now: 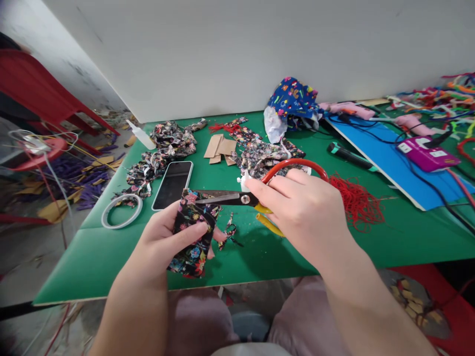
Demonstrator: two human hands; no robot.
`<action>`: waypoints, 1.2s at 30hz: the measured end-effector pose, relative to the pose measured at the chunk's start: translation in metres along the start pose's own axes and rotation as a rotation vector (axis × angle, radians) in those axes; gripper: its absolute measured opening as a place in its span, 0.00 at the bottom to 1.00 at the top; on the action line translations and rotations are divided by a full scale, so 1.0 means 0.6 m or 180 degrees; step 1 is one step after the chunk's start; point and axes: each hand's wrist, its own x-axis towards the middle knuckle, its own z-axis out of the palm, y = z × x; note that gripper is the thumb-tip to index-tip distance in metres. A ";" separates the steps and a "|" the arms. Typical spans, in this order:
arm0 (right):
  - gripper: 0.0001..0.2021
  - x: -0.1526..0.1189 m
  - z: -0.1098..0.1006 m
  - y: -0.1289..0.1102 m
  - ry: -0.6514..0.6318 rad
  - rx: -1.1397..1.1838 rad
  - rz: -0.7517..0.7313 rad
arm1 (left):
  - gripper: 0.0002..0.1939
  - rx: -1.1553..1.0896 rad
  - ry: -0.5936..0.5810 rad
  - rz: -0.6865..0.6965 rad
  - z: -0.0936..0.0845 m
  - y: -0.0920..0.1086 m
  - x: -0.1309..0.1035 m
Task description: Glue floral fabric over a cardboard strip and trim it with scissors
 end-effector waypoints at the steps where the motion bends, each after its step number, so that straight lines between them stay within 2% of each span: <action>1: 0.17 0.000 0.001 0.000 0.0017 -0.0006 -0.0001 | 0.15 -0.0009 0.0002 -0.0006 0.000 0.001 0.000; 17: 0.16 -0.001 0.011 -0.004 0.0159 0.0095 0.0123 | 0.13 0.0179 -0.0033 0.0086 -0.008 -0.003 0.006; 20: 0.10 0.001 0.014 -0.004 0.0249 0.0419 0.0402 | 0.14 0.0155 -0.0007 0.0073 -0.009 -0.003 0.005; 23: 0.13 0.004 0.012 -0.004 0.0370 0.0726 0.0815 | 0.12 0.0033 0.0078 0.0085 -0.009 -0.003 0.005; 25: 0.15 0.005 0.010 -0.004 0.0310 0.0847 0.0928 | 0.12 -0.0018 0.0119 0.0122 -0.009 -0.003 0.005; 27: 0.18 0.005 0.010 -0.004 0.0191 0.0935 0.0872 | 0.13 0.0022 0.0134 0.0150 -0.009 -0.002 0.005; 31: 0.28 0.007 0.020 0.000 -0.0081 0.0833 0.0364 | 0.13 0.0305 0.0107 0.0273 -0.014 -0.002 0.007; 33: 0.25 0.007 0.026 0.002 -0.0158 0.0652 0.0154 | 0.12 0.0506 -0.0010 0.0336 -0.019 -0.003 0.009; 36: 0.17 0.009 0.033 0.003 -0.0037 0.0479 0.0018 | 0.11 0.0734 -0.0247 0.0357 -0.026 -0.004 0.014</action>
